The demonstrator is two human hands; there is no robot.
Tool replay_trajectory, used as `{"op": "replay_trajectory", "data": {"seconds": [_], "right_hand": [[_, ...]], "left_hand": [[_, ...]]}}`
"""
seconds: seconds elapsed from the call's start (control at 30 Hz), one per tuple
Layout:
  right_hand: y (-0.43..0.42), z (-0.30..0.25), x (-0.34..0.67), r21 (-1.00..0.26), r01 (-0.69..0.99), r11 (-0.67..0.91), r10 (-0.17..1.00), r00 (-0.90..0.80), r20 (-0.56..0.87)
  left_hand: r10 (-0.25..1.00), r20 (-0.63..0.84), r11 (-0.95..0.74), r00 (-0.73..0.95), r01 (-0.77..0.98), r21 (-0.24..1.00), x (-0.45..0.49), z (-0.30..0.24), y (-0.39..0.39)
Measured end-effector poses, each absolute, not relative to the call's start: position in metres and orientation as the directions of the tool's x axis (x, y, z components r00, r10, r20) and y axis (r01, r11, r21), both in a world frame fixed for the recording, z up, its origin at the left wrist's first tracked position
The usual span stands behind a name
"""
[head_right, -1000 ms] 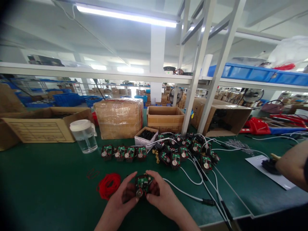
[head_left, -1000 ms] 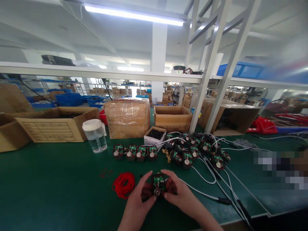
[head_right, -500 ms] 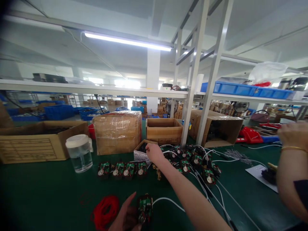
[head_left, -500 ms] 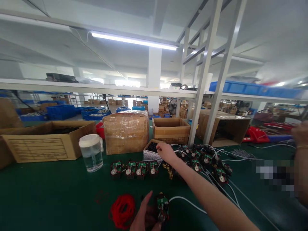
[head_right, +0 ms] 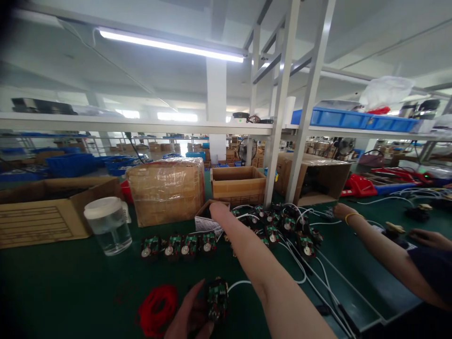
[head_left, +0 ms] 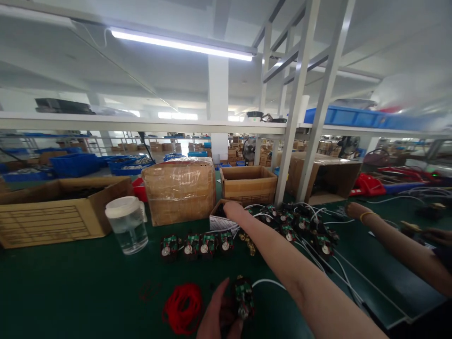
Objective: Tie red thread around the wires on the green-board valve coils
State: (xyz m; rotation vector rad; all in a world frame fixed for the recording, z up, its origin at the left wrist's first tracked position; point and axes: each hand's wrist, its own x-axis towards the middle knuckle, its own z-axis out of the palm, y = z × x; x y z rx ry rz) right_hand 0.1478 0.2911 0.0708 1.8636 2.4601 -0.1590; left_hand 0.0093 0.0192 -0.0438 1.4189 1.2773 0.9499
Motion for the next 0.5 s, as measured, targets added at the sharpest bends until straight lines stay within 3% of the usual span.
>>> {"op": "replay_trajectory", "data": {"seconds": [0.13, 0.27, 0.5], "right_hand": [[0.285, 0.071, 0.151, -0.059, 0.962, 0.265, 0.960, -0.269, -0.077], [0.277, 0.075, 0.150, -0.144, 0.961, 0.238, 0.969, -0.245, -0.034], [0.254, 0.092, 0.153, -0.536, 0.818, 0.210, 0.972, -0.115, 0.205]], "left_hand": [[0.992, -0.012, -0.020, 0.127, 0.251, 0.968, 0.012, -0.038, 0.016], [0.994, 0.027, -0.053, 0.108, 0.251, 0.966, 0.013, -0.038, 0.014], [0.993, 0.061, -0.085, 0.104, 0.246, 0.965, 0.013, -0.035, 0.010]]}}
